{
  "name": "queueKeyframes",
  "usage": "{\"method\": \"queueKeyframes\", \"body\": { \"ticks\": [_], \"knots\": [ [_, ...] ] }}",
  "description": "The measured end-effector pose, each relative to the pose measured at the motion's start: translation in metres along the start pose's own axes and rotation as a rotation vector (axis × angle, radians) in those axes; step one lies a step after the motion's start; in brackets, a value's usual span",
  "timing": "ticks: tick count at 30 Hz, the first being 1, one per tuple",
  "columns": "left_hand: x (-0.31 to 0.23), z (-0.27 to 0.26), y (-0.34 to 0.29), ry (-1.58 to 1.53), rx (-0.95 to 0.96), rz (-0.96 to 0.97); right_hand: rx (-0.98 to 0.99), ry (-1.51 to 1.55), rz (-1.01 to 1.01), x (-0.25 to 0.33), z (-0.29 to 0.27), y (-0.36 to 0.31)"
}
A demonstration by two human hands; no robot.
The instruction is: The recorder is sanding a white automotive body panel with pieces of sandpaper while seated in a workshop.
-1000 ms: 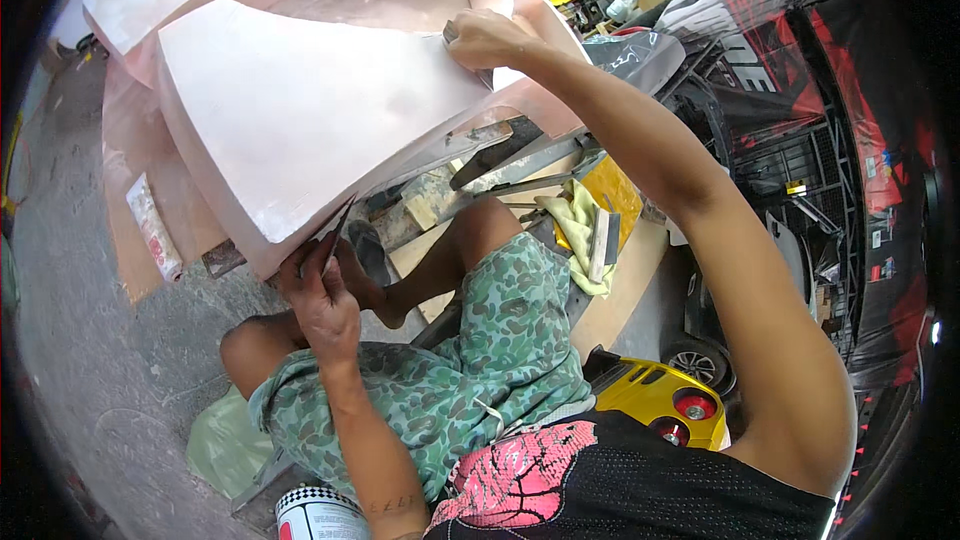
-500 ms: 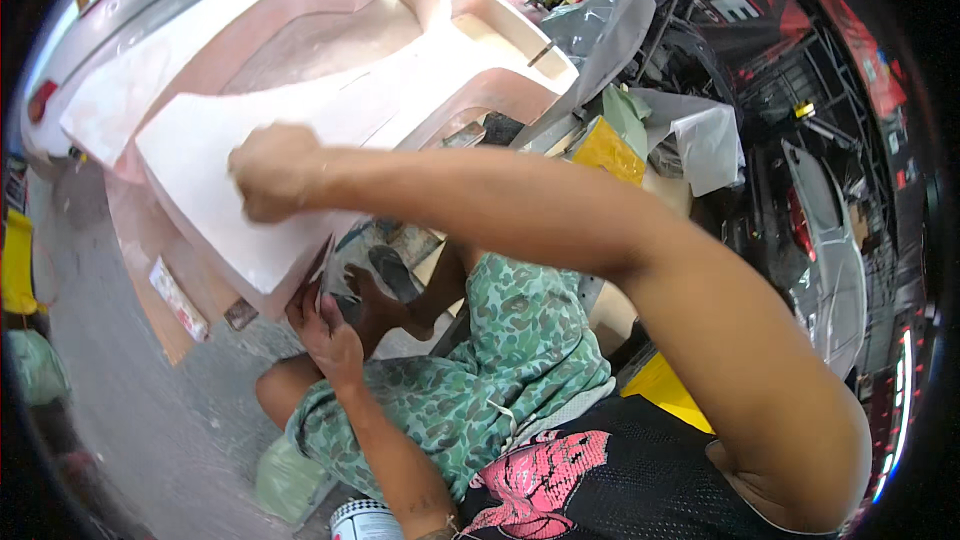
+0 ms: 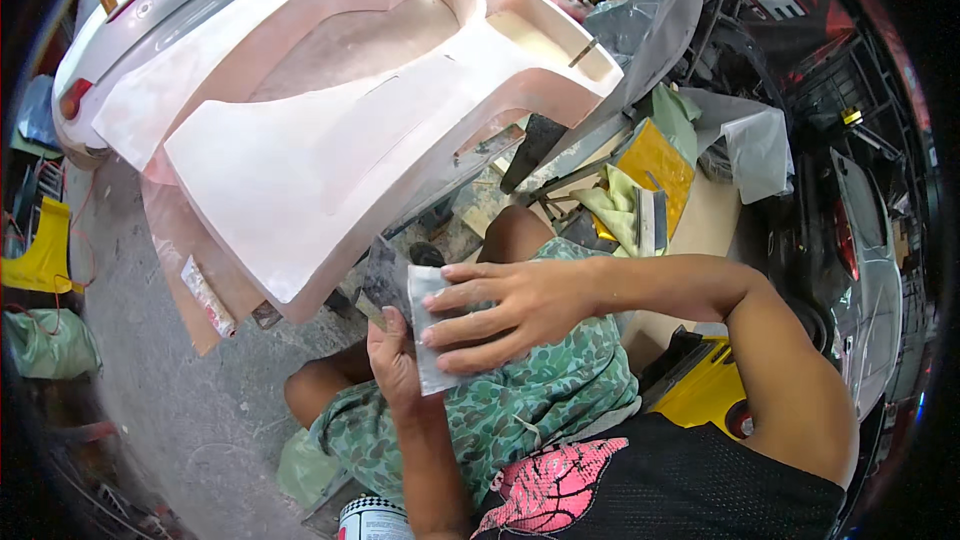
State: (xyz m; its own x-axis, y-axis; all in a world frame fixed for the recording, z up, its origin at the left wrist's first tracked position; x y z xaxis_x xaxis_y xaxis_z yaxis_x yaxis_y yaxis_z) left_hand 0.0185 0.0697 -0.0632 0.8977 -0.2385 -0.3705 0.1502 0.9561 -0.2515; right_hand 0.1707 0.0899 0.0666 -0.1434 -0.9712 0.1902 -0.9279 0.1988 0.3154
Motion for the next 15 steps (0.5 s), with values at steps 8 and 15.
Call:
{"method": "queueKeyframes", "body": {
  "ticks": [8,15],
  "knots": [
    [-0.004,-0.001,-0.009,-0.183,-0.072,0.093,0.039,-0.09,0.236,-0.067,-0.017,-0.041],
    [-0.049,-0.046,0.001,0.164,-0.072,0.313,-0.035,-0.305,0.968,-0.235,-0.112,-0.043]
  ]
}}
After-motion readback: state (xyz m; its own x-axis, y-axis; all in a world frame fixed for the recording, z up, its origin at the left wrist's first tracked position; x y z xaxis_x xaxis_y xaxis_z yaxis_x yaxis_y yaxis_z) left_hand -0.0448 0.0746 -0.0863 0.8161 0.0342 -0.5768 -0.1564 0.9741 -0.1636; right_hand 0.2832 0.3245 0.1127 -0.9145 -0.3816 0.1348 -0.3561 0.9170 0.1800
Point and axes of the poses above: each hand's wrist, its own y-axis towards the middle knuckle, its own z-axis out of the palm, x = y × z, the point moved 4 cm from there along y, towards the middle knuckle, and after that the axes turned 3 degrees about -y, right-handed, at the moved point
